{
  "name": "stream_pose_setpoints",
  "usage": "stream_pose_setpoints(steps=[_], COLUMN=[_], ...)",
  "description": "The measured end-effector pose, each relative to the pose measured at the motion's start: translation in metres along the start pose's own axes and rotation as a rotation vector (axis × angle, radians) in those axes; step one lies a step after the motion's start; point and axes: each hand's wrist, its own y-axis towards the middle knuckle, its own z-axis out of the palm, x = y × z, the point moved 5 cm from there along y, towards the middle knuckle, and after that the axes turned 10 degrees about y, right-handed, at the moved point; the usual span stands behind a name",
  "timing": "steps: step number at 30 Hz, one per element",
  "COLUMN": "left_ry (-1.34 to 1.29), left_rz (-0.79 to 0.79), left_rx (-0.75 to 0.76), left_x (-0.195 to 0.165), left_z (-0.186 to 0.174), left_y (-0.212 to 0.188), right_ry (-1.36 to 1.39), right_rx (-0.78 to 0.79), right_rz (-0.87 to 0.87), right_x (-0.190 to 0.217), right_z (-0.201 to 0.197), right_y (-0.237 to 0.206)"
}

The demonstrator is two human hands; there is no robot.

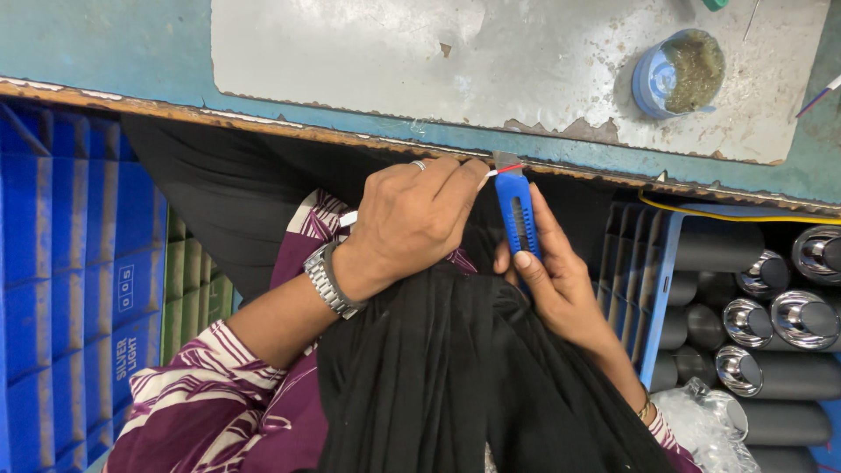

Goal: The person solders wires onto small square LED chips on a workbench, holding each chip with one hand while applying a soldering iron with the other, dipping the iron in flux between joints. They then use a utility knife to cut and strip the insulation from a white two-conductor wire and separate its red and blue leads.

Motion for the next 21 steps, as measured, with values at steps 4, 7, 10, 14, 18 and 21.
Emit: stream_pose_setpoints(steps=[4,7,10,14,18,21], left_ry=[0.015,-0.022,-0.040,-0.040,-0.028,0.002], left_rz=[0.003,0.018,0.022,0.022,0.055,0.101], left_rx=[-0.011,-0.017,-0.006,-0.001,0.074,0.113], left_x=[-0.0022,-0.0034,-0.0031,-0.0034,-0.0003,0.0026], left_z=[0.0030,0.0058,0.0068,0.0057,0.0059,0.0071], left_y=[-0.0015,-0.0037,-0.0056,-0.0045,-0.0022,-0.0023], right_ry=[-0.019,-0.020,0.029,0.111,0.116,0.094], right_rx=[-0.017,-0.006,0.025,0.038,0.030,0.032], right_rz=[0.011,0.011,0.010,0.040,0.093,0.103], right_x=[-0.0026,-0.0021,-0.0008,0.0002,-0.0014,-0.0042], right_z=[0.0052,0.0068,0.0093,0.0113,0.0091,0.0079], right_y=[-0.0021,-0.0023,-0.0014,-0.0011,-0.0033,-0.0043])
